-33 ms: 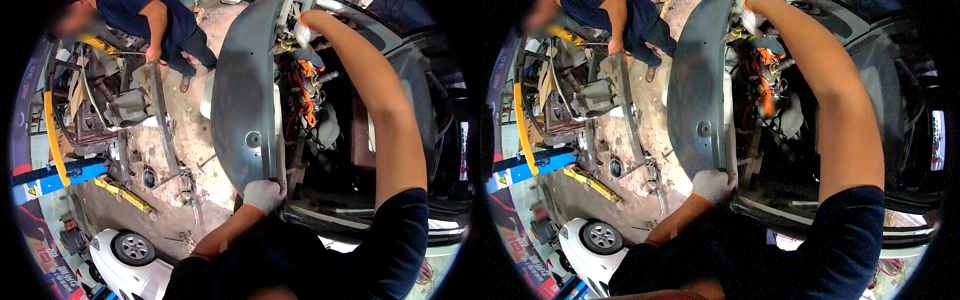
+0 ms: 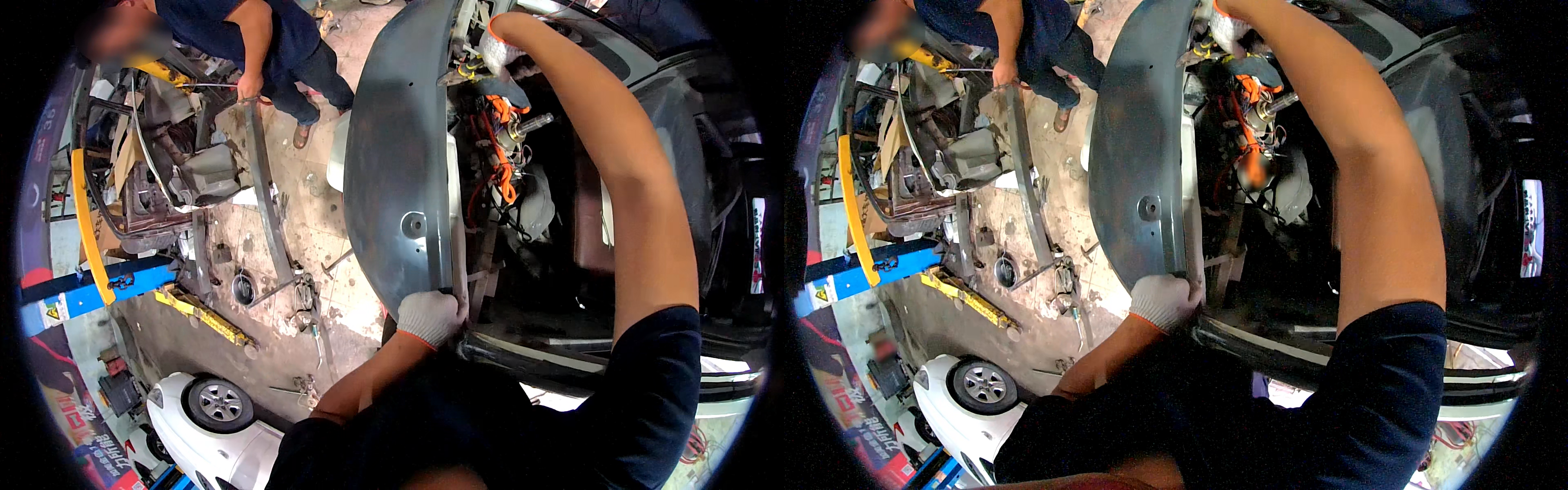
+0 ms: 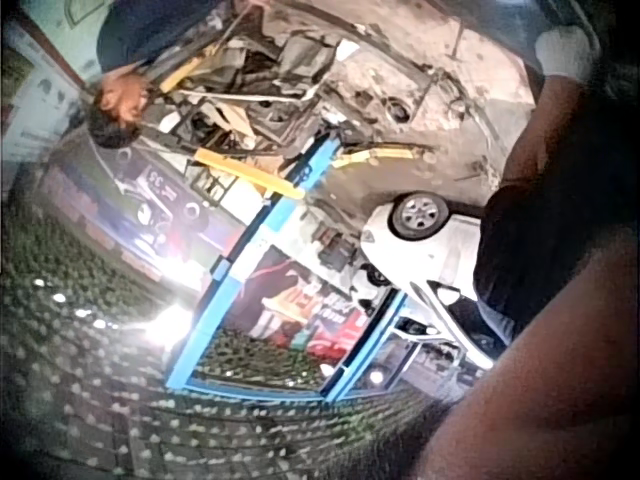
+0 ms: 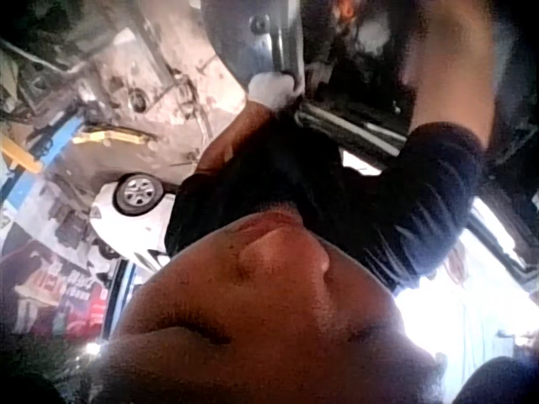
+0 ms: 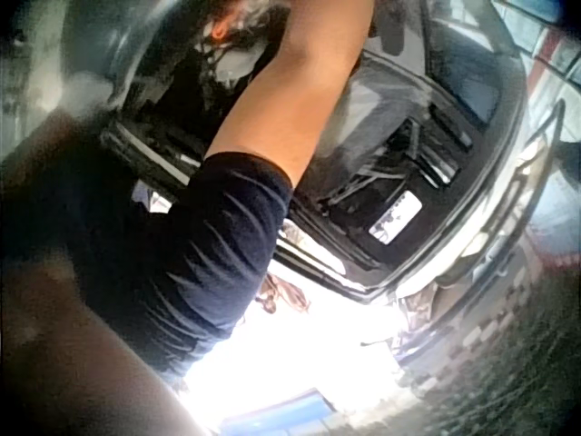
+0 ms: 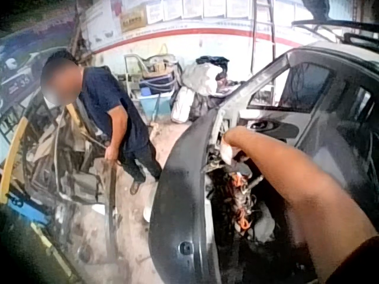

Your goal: The person uses a long metal pry bar to remove a damaged bumper from a vehicle. They work alongside a coworker to detach the bumper, then lift and carry it away from the car. The person then returns to the vehicle to assist with further removal of the bumper assembly.

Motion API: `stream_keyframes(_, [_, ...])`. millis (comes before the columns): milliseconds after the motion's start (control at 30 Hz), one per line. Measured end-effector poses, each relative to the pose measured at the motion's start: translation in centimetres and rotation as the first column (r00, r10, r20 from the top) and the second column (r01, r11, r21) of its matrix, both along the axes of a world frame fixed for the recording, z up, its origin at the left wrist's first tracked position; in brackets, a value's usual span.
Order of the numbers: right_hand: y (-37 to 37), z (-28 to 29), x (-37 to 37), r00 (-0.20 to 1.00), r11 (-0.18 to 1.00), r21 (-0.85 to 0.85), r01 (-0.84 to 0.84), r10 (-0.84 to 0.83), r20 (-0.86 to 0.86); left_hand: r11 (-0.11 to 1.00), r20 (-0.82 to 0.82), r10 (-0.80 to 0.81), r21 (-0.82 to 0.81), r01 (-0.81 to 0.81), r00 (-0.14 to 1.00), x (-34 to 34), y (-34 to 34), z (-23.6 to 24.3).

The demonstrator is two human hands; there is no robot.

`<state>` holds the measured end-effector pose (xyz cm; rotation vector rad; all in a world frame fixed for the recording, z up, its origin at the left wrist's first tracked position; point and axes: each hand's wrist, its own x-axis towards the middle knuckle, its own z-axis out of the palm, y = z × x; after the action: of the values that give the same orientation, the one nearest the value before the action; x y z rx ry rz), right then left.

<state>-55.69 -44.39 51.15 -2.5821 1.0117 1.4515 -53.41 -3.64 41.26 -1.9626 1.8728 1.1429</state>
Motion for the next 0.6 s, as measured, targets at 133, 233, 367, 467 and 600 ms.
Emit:
stream_keyframes(133, [-0.2, -0.6, 0.2, 0.998, 1.000, 0.003, 0.030, -0.030, 0.046, 0.997, -0.001, 0.001, -0.078, -0.001, 1.000, 0.0, 0.2, -0.4])
stream_keyframes(233, [-1.6, -1.7, 1.1, 0.981, 0.982, -0.014, 0.190, -0.190, 0.029, 0.999, -0.041, 0.001, -0.044, -0.003, 0.999, 0.2, 0.2, -0.7])
stream_keyframes(367, [-5.6, -5.8, 0.0, 0.987, 0.976, 0.148, 0.157, -0.151, -0.054, 0.998, -0.044, -0.002, -0.058, -0.001, 0.999, 0.2, 0.1, -0.5])
stream_keyframes(467, [-4.0, -3.9, 0.6, 0.959, 0.945, 0.164, 0.282, -0.273, -0.077, 0.990, -0.059, 0.029, -0.138, -0.037, 0.998, 0.2, 0.7, -1.5])
stream_keyframes(600, [-2.6, -2.1, 1.0, 0.872, 0.851, 0.193, 0.488, -0.468, -0.141, 0.979, -0.106, 0.047, -0.195, -0.067, 0.993, 0.3, 0.9, -1.2])
